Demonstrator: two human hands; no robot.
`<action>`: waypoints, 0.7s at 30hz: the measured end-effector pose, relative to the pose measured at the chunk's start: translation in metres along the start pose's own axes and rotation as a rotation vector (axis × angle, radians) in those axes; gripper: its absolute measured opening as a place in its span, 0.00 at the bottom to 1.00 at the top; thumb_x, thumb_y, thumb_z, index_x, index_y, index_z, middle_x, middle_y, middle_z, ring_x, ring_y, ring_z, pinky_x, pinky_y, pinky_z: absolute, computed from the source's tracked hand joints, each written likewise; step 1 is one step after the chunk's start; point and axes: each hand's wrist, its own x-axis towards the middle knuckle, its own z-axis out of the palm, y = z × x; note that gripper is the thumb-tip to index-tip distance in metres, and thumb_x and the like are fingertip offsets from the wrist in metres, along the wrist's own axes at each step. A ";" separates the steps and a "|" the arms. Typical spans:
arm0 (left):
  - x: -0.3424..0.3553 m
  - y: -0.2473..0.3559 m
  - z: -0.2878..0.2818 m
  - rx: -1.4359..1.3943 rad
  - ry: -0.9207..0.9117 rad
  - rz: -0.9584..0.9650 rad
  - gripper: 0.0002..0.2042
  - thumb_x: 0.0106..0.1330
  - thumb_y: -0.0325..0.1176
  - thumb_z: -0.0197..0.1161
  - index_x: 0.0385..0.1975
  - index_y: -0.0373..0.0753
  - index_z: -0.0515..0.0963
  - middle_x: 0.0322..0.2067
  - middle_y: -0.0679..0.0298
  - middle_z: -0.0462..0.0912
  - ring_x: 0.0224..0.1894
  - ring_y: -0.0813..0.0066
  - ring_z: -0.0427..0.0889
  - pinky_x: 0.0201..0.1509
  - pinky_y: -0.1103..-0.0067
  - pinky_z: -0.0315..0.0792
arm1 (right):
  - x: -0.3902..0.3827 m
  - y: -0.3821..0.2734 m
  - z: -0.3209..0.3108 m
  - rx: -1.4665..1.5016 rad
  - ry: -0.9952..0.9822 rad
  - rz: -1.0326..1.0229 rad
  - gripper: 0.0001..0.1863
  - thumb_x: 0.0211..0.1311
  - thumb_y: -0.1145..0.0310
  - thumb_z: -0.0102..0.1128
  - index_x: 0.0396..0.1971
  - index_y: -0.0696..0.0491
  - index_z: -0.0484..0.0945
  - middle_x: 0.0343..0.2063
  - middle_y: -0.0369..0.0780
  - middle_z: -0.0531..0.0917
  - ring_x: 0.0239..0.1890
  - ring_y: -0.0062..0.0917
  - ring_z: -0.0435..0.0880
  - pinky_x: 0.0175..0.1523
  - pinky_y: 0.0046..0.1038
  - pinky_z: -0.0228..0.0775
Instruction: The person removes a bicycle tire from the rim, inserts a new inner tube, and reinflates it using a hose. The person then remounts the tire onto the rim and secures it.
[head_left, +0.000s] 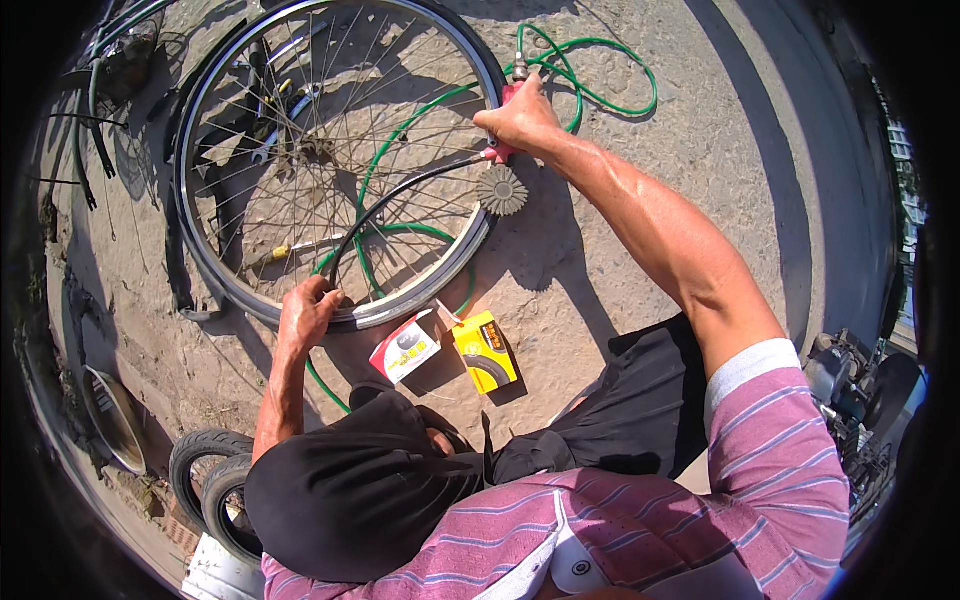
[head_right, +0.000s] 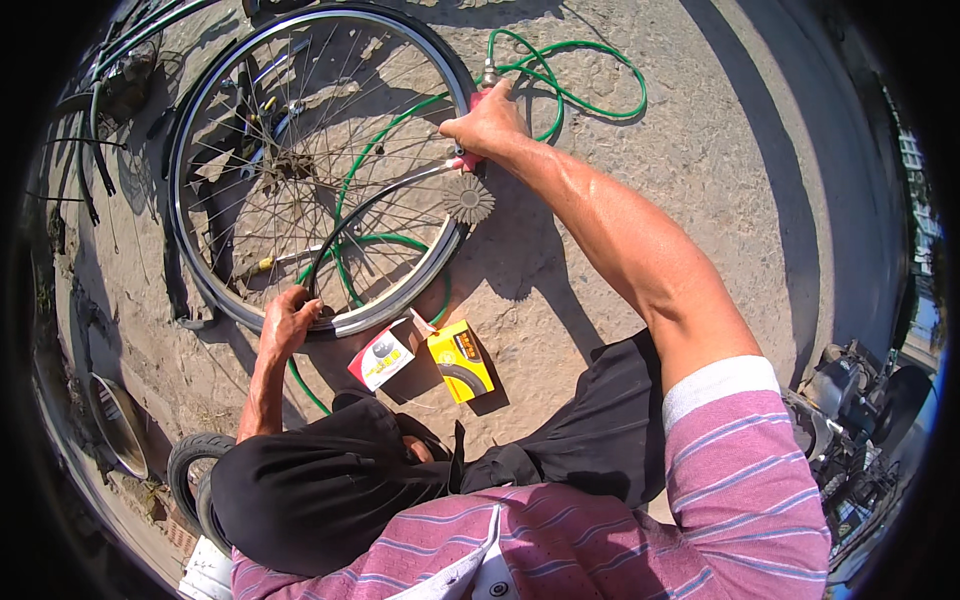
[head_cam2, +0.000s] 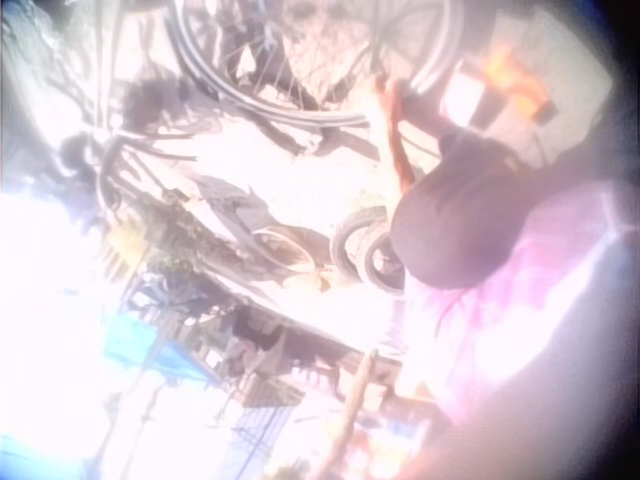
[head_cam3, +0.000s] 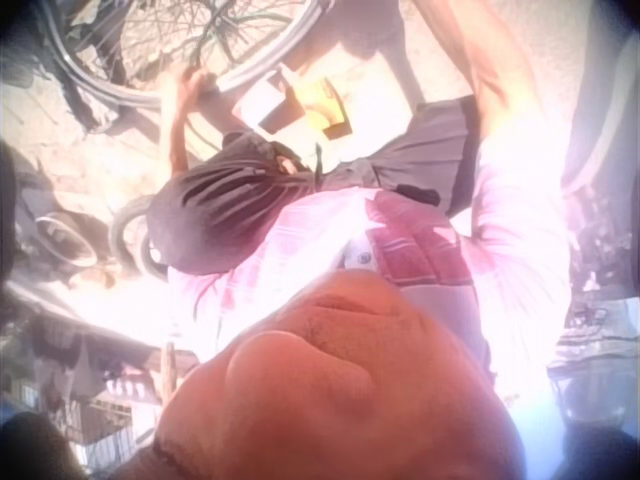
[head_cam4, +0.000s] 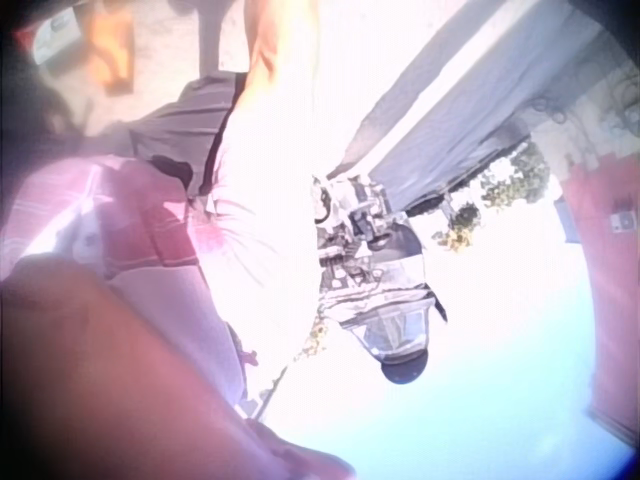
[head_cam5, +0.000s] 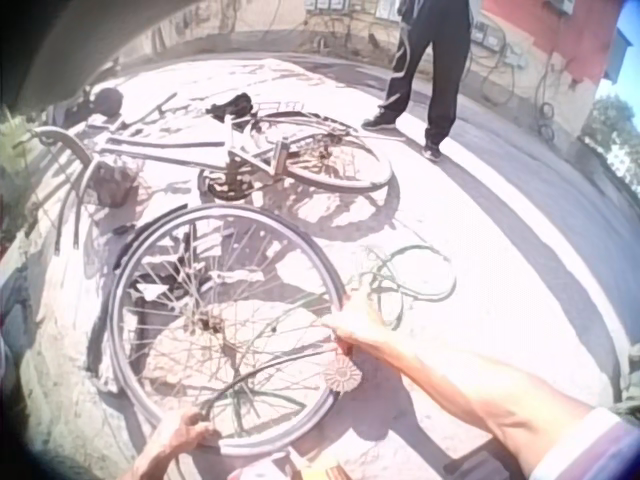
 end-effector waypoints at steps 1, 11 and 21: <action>0.000 0.004 0.000 -0.014 -0.009 -0.017 0.12 0.69 0.36 0.70 0.34 0.30 0.81 0.23 0.60 0.83 0.26 0.75 0.80 0.32 0.72 0.73 | -0.002 0.000 0.000 -0.003 0.002 -0.010 0.59 0.43 0.53 0.81 0.66 0.74 0.57 0.52 0.60 0.81 0.48 0.41 0.89 0.51 0.34 0.85; 0.000 0.002 -0.003 -0.003 -0.051 -0.057 0.13 0.68 0.37 0.71 0.37 0.31 0.83 0.27 0.55 0.88 0.30 0.67 0.87 0.37 0.69 0.78 | 0.007 0.008 0.003 0.119 -0.041 0.085 0.58 0.44 0.56 0.81 0.68 0.71 0.56 0.55 0.61 0.81 0.57 0.48 0.86 0.62 0.39 0.81; -0.001 0.005 -0.004 -0.026 -0.045 -0.045 0.13 0.68 0.37 0.71 0.37 0.31 0.83 0.25 0.56 0.87 0.29 0.67 0.86 0.36 0.69 0.77 | 0.004 0.008 0.002 0.141 -0.034 0.089 0.53 0.46 0.59 0.80 0.66 0.70 0.60 0.54 0.60 0.82 0.56 0.47 0.87 0.60 0.39 0.81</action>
